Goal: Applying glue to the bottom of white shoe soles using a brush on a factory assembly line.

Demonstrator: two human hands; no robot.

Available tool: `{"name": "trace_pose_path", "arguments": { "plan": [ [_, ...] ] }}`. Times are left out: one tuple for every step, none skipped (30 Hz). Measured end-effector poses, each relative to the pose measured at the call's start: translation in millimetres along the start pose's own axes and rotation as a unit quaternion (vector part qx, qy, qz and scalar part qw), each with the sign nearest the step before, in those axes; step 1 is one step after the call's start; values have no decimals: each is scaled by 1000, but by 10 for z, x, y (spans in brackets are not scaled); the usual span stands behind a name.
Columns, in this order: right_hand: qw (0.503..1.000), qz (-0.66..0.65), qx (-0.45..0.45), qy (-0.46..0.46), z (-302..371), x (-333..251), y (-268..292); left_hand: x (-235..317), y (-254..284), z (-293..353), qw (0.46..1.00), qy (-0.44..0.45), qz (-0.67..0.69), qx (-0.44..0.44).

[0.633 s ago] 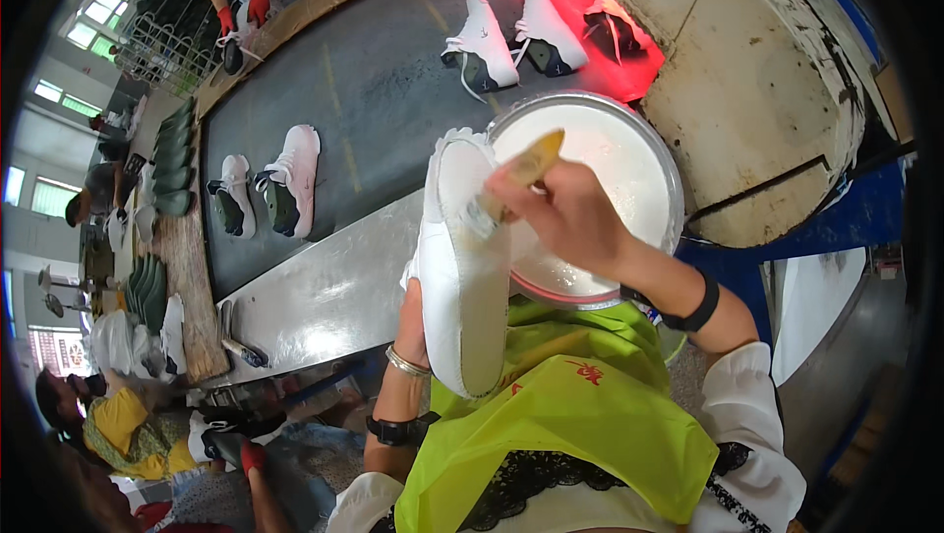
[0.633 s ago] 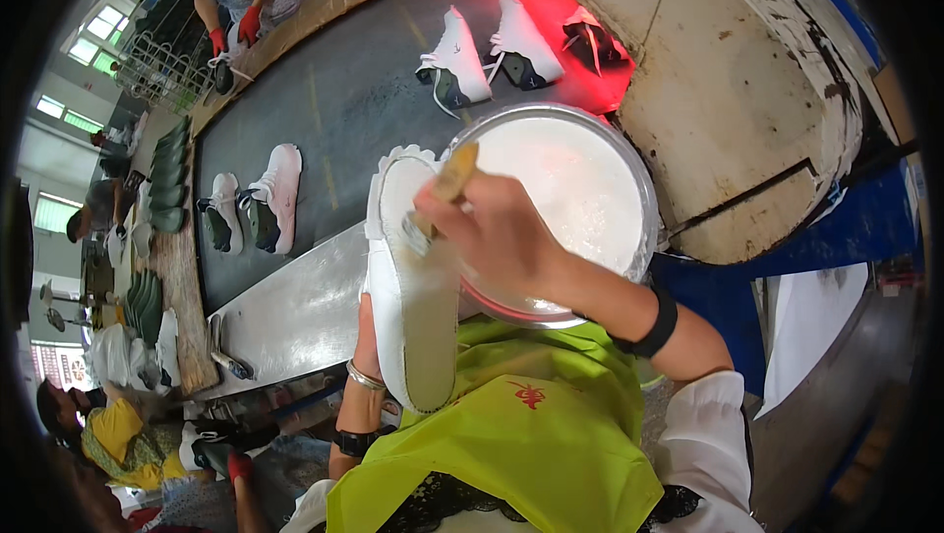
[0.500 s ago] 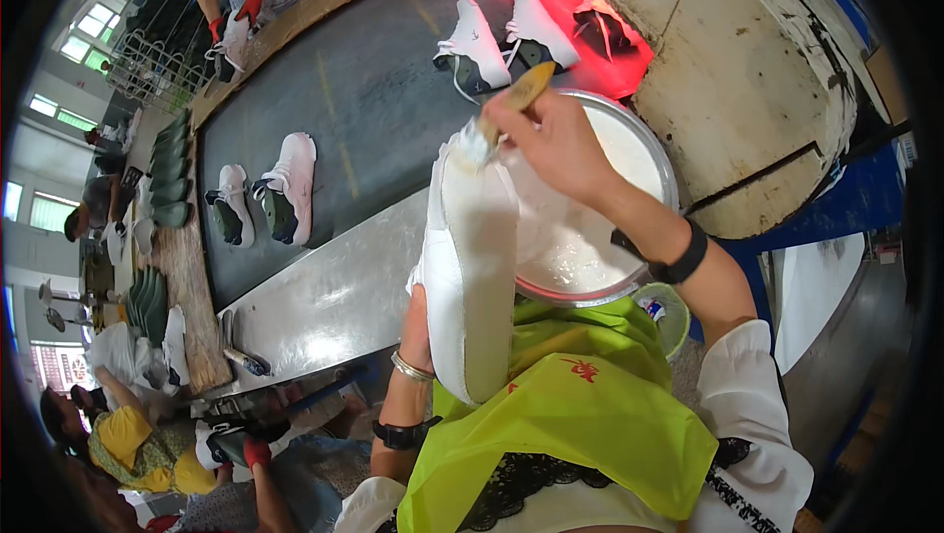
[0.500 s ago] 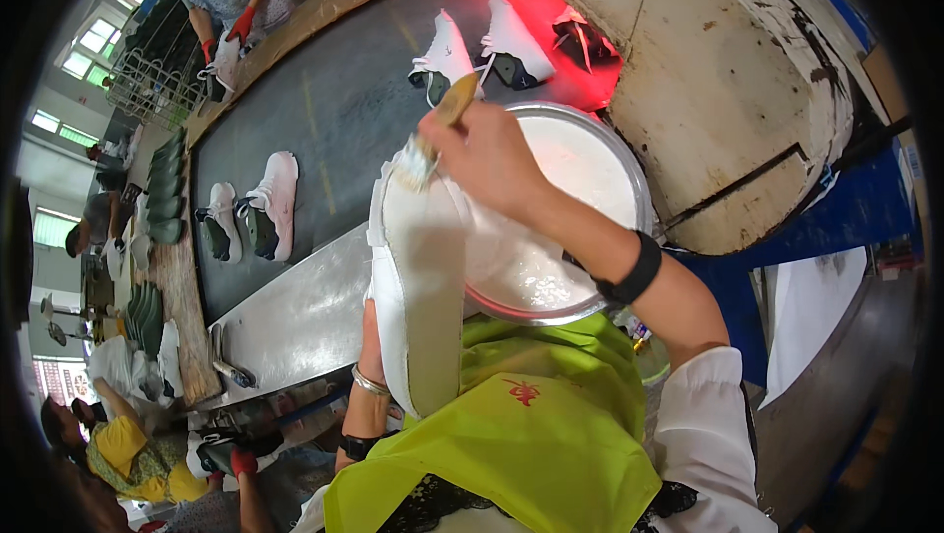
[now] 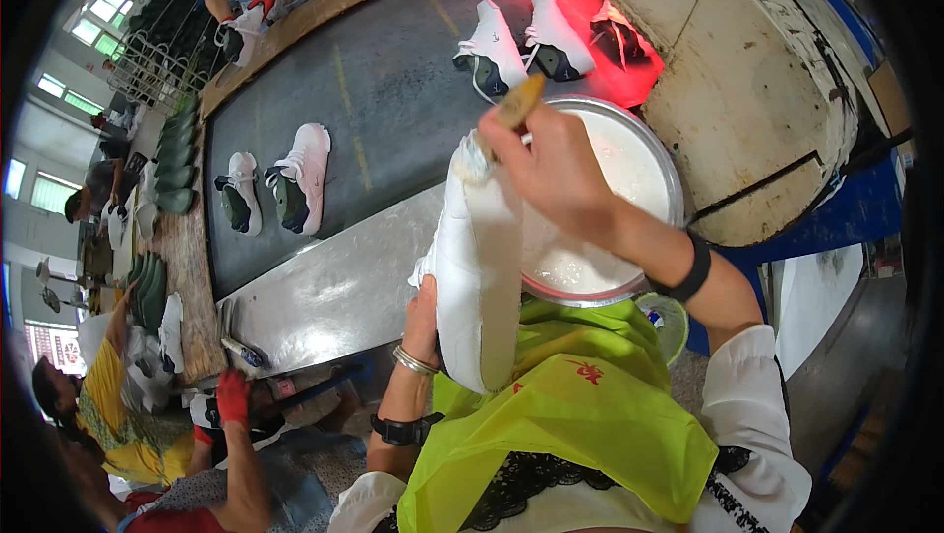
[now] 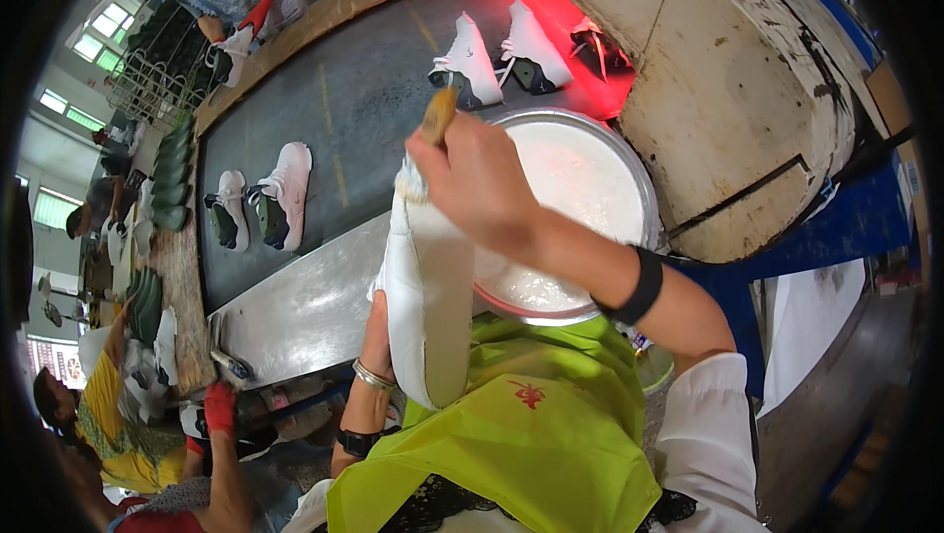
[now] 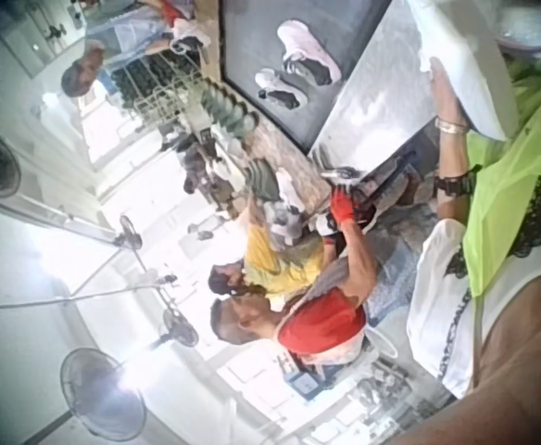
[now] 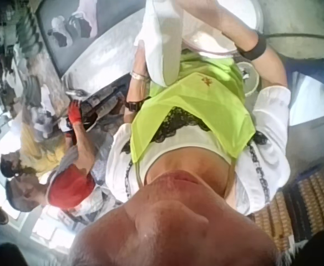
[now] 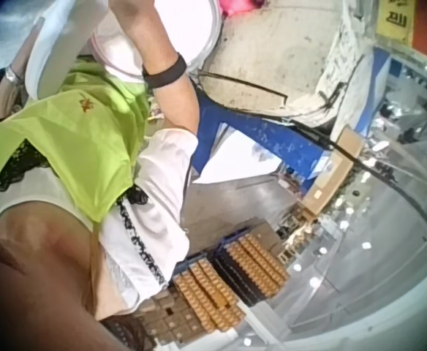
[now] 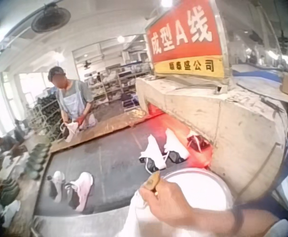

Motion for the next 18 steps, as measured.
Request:
{"name": "trace_pose_path", "arguments": {
  "plan": [
    [999, -11, 33, -8, -91, 50, 20, -6, 0, 2, 1000, 0, -2, 1],
    [999, -11, 33, -8, -155, 69, 22, -16, 3, 3, 1000, 0, -2, 0],
    [999, 5, 37, 8, -205, 71, 30, -24, 18, 2, 1000, -1, -4, 10],
    [999, 22, 40, 24, -222, 65, 39, -30, 31, 1, 1000, -1, -5, 21],
    [999, 21, 37, 26, -191, 22, 53, -24, 40, -12, 1000, -2, -2, 23],
    [1000, -2, -18, 9, -109, -39, 57, -24, 51, -23, 999, 3, -2, 33],
    [997, -26, -74, -9, -42, -78, 52, -27, 61, -32, 999, 8, -1, 43],
    [997, -26, -75, -10, -6, -85, 90, -25, 51, -42, 999, 9, 0, 45],
    [993, -9, -116, -6, 34, -87, 86, -15, 38, -43, 999, 7, -13, 48],
    [988, 8, -156, -2, 62, -90, 74, -11, 23, -35, 998, 5, -25, 52],
    [988, 8, -156, -4, 45, -93, 94, 4, -2, -13, 998, 7, -27, 53],
    [987, 32, -157, 9, 2, -96, 113, 27, -34, 17, 998, -1, -32, 56],
    [986, 56, -158, 22, -37, -101, 130, 43, -47, 37, 998, -9, -37, 58],
    [986, 57, -158, 22, -92, -114, 137, 54, -45, 35, 998, -9, -38, 58],
    [992, 45, -116, 20, -160, -138, 172, 56, -41, 32, 997, 2, -42, 57],
    [996, 34, -75, 18, -197, -151, 206, 55, -37, 28, 997, 14, -47, 56],
    [996, 33, -75, 21, -157, -138, 193, 60, -44, 19, 997, 11, -46, 56],
    [995, 27, -83, 39, -64, -124, 153, 62, -70, 4, 999, 10, -27, 37]
  ]
}}
Point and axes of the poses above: each hand's wrist, its own z-axis away from the middle knuckle, its own y-axis out of the back of the hand, x = y × z, the point moved 5 cm from there along -z, towards the middle knuckle, and after that the axes turned 15 degrees about z, right-handed, at the moved point
